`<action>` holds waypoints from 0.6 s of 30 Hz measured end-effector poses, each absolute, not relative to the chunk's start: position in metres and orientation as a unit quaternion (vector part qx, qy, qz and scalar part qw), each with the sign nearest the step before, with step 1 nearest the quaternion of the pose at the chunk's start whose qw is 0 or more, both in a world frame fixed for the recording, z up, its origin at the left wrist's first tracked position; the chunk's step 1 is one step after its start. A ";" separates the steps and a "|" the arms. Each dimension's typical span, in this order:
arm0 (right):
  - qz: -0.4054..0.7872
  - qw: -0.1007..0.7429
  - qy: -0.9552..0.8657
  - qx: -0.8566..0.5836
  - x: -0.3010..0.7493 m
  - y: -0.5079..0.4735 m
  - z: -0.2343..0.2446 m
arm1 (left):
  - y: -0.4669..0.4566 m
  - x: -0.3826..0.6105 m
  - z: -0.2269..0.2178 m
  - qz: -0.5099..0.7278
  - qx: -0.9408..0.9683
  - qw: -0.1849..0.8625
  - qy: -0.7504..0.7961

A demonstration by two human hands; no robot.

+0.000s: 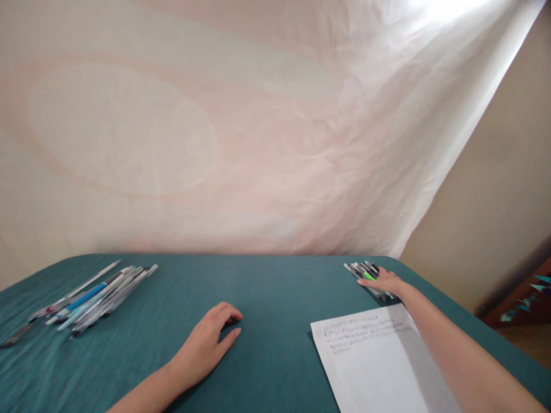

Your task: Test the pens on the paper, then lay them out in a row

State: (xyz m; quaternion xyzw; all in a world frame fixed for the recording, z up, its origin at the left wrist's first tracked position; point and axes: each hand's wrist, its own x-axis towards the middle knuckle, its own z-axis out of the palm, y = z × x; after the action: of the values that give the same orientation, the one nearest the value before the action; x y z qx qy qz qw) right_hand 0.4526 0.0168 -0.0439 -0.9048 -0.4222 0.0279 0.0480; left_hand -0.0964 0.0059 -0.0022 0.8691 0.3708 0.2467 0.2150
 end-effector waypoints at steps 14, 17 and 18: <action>0.067 0.039 -0.507 -0.859 0.404 0.027 -0.018 | 0.005 -0.097 -0.001 0.246 0.872 0.201 0.372; 0.074 0.053 -0.507 -0.857 0.392 0.027 -0.010 | 0.004 -0.096 -0.002 0.249 0.874 0.196 0.369; 0.075 0.061 -0.508 -0.856 0.387 0.026 -0.007 | 0.005 -0.097 -0.002 0.251 0.874 0.196 0.368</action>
State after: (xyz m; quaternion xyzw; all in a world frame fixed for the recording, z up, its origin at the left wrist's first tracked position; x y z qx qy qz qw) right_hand 0.3867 0.0260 -0.0072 -0.8559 -0.5080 0.0748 0.0611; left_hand -0.0968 0.0046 -0.0022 0.8736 0.3681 0.2507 0.1961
